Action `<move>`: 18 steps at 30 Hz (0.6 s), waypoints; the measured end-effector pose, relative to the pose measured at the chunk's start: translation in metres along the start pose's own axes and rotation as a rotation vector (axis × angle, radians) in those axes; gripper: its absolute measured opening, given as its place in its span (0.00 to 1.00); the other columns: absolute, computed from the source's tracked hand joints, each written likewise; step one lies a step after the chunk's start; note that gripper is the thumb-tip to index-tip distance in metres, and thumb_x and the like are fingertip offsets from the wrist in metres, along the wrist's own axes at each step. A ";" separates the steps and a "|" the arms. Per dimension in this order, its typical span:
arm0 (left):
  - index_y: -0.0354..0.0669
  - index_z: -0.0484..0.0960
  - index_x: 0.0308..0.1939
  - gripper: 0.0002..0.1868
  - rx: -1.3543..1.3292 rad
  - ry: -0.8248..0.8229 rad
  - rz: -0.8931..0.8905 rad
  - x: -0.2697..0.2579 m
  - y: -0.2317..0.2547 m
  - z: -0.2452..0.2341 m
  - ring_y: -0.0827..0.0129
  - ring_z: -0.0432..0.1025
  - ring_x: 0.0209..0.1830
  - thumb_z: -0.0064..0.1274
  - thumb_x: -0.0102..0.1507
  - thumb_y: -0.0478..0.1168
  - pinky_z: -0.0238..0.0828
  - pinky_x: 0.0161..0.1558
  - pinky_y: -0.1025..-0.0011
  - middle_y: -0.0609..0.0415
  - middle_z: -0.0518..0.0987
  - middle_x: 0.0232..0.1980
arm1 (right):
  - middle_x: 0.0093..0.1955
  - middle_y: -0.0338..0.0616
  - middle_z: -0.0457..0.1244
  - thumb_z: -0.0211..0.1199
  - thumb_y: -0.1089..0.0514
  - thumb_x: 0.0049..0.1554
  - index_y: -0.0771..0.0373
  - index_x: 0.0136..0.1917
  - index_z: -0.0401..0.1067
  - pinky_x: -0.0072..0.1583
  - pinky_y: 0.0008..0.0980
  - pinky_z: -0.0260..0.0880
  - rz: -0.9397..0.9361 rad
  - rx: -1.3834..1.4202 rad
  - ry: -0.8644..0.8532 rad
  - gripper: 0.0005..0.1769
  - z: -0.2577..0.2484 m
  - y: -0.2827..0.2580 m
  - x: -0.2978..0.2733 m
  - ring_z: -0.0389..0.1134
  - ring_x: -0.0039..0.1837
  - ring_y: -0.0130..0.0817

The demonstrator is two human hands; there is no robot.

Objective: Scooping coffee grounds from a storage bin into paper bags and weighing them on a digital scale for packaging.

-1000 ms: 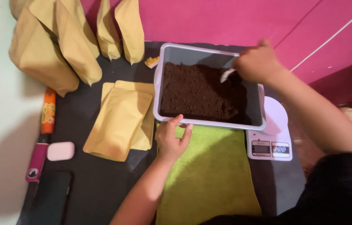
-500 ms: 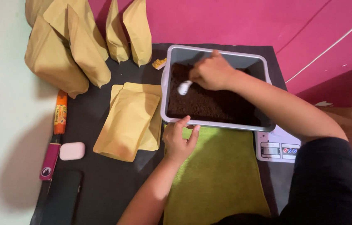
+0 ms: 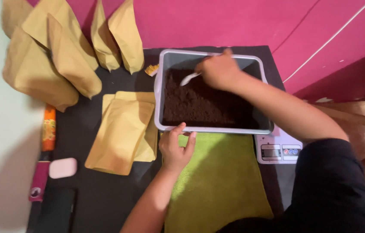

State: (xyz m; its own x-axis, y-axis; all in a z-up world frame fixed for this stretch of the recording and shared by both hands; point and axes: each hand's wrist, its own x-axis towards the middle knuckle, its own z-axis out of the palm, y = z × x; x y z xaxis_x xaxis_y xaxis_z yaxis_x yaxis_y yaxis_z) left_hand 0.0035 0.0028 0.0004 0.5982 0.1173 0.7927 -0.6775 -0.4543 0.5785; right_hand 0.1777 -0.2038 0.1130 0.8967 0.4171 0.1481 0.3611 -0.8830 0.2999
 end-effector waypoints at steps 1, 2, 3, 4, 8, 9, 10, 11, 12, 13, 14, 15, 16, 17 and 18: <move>0.40 0.84 0.49 0.20 0.033 0.013 0.012 -0.004 -0.002 0.001 0.55 0.78 0.33 0.65 0.60 0.49 0.75 0.40 0.60 0.52 0.83 0.37 | 0.36 0.34 0.71 0.63 0.48 0.57 0.40 0.41 0.81 0.56 0.56 0.59 -0.011 -0.055 -0.001 0.07 -0.002 0.015 -0.010 0.76 0.45 0.41; 0.40 0.84 0.49 0.20 0.027 0.013 -0.006 -0.005 0.000 -0.002 0.55 0.78 0.33 0.65 0.60 0.49 0.75 0.40 0.60 0.52 0.83 0.37 | 0.36 0.34 0.71 0.63 0.48 0.57 0.40 0.41 0.81 0.56 0.56 0.59 -0.016 -0.060 -0.018 0.07 -0.011 0.028 -0.022 0.76 0.45 0.41; 0.39 0.82 0.51 0.19 0.032 -0.025 -0.009 -0.007 0.003 -0.005 0.57 0.79 0.37 0.62 0.63 0.47 0.75 0.41 0.62 0.51 0.84 0.42 | 0.38 0.30 0.72 0.60 0.39 0.59 0.38 0.41 0.81 0.59 0.52 0.58 0.014 -0.182 -0.167 0.11 -0.022 0.041 -0.034 0.75 0.43 0.37; 0.37 0.80 0.52 0.18 0.036 -0.057 -0.001 -0.002 0.003 -0.005 0.58 0.79 0.40 0.60 0.65 0.46 0.76 0.43 0.63 0.50 0.84 0.46 | 0.40 0.27 0.72 0.57 0.30 0.61 0.35 0.42 0.81 0.62 0.49 0.58 0.051 -0.307 -0.303 0.18 -0.036 0.057 -0.040 0.75 0.41 0.32; 0.37 0.80 0.52 0.17 0.036 -0.052 0.014 -0.003 0.003 -0.004 0.59 0.79 0.40 0.60 0.65 0.45 0.75 0.43 0.64 0.50 0.84 0.45 | 0.36 0.15 0.69 0.66 0.52 0.49 0.24 0.42 0.78 0.59 0.45 0.58 0.040 -0.531 -0.200 0.14 -0.037 0.095 -0.078 0.74 0.40 0.29; 0.37 0.79 0.52 0.17 0.040 -0.062 0.006 -0.003 0.004 -0.004 0.60 0.78 0.39 0.60 0.65 0.45 0.75 0.42 0.64 0.50 0.83 0.43 | 0.35 0.16 0.68 0.62 0.55 0.51 0.32 0.40 0.78 0.60 0.44 0.56 0.069 -0.537 -0.348 0.12 -0.048 0.090 -0.077 0.73 0.40 0.28; 0.37 0.79 0.52 0.18 0.044 -0.075 0.003 -0.001 0.005 -0.005 0.61 0.77 0.38 0.60 0.66 0.46 0.74 0.41 0.64 0.50 0.82 0.42 | 0.35 0.17 0.67 0.59 0.58 0.53 0.41 0.39 0.78 0.62 0.43 0.55 0.105 -0.537 -0.494 0.10 -0.060 0.085 -0.075 0.71 0.40 0.26; 0.37 0.79 0.52 0.18 0.044 -0.079 0.007 -0.003 0.006 -0.004 0.61 0.77 0.38 0.60 0.66 0.46 0.74 0.41 0.64 0.50 0.82 0.42 | 0.35 0.17 0.67 0.59 0.58 0.53 0.41 0.39 0.78 0.62 0.43 0.55 0.110 -0.532 -0.494 0.10 -0.058 0.078 -0.068 0.71 0.40 0.26; 0.36 0.79 0.52 0.18 0.037 -0.072 0.004 -0.003 0.005 -0.004 0.61 0.77 0.38 0.59 0.66 0.46 0.74 0.41 0.64 0.50 0.82 0.43 | 0.35 0.22 0.70 0.60 0.56 0.56 0.42 0.39 0.77 0.65 0.46 0.56 0.080 -0.487 -0.500 0.08 -0.056 0.072 -0.059 0.73 0.41 0.29; 0.35 0.79 0.53 0.19 0.030 -0.066 0.001 -0.003 0.004 -0.004 0.61 0.78 0.38 0.59 0.66 0.46 0.75 0.41 0.64 0.50 0.83 0.43 | 0.36 0.27 0.73 0.61 0.53 0.59 0.44 0.40 0.77 0.68 0.50 0.57 0.049 -0.443 -0.505 0.07 -0.055 0.066 -0.049 0.75 0.42 0.32; 0.35 0.79 0.53 0.19 0.034 -0.064 0.011 -0.003 0.005 -0.004 0.61 0.78 0.38 0.59 0.66 0.46 0.75 0.41 0.64 0.50 0.83 0.43 | 0.36 0.27 0.73 0.61 0.53 0.59 0.44 0.40 0.77 0.68 0.50 0.57 0.053 -0.440 -0.495 0.07 -0.050 0.059 -0.036 0.75 0.42 0.32; 0.37 0.79 0.53 0.19 0.032 -0.059 0.002 -0.003 0.005 -0.004 0.60 0.78 0.38 0.59 0.66 0.46 0.74 0.42 0.63 0.50 0.83 0.44 | 0.39 0.30 0.73 0.60 0.50 0.57 0.43 0.40 0.78 0.65 0.49 0.57 0.021 -0.397 -0.428 0.06 -0.046 0.052 -0.023 0.76 0.43 0.35; 0.38 0.78 0.54 0.19 0.032 -0.054 -0.011 -0.004 0.005 -0.004 0.60 0.78 0.38 0.60 0.65 0.46 0.74 0.42 0.63 0.51 0.83 0.45 | 0.41 0.34 0.74 0.60 0.47 0.55 0.42 0.40 0.79 0.61 0.49 0.57 -0.014 -0.353 -0.363 0.07 -0.041 0.044 -0.010 0.76 0.44 0.39; 0.38 0.78 0.54 0.19 0.037 -0.053 -0.005 -0.001 0.005 -0.004 0.60 0.78 0.38 0.60 0.65 0.46 0.74 0.42 0.63 0.51 0.83 0.45 | 0.41 0.34 0.74 0.60 0.47 0.55 0.42 0.40 0.79 0.61 0.49 0.57 -0.014 -0.350 -0.355 0.07 -0.047 0.029 0.000 0.76 0.44 0.39; 0.37 0.79 0.53 0.18 0.041 -0.054 -0.001 -0.002 0.006 -0.004 0.61 0.78 0.38 0.59 0.66 0.46 0.74 0.42 0.64 0.50 0.83 0.45 | 0.34 0.31 0.68 0.60 0.56 0.56 0.43 0.42 0.81 0.61 0.51 0.61 -0.043 -0.197 -0.248 0.09 -0.052 0.013 0.009 0.72 0.39 0.36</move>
State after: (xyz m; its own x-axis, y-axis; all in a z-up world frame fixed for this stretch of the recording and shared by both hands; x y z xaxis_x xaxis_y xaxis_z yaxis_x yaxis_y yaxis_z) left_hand -0.0028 0.0034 0.0032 0.6222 0.0704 0.7797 -0.6594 -0.4896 0.5705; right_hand 0.1772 -0.2002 0.1677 0.9255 0.3664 -0.0957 0.3653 -0.7971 0.4808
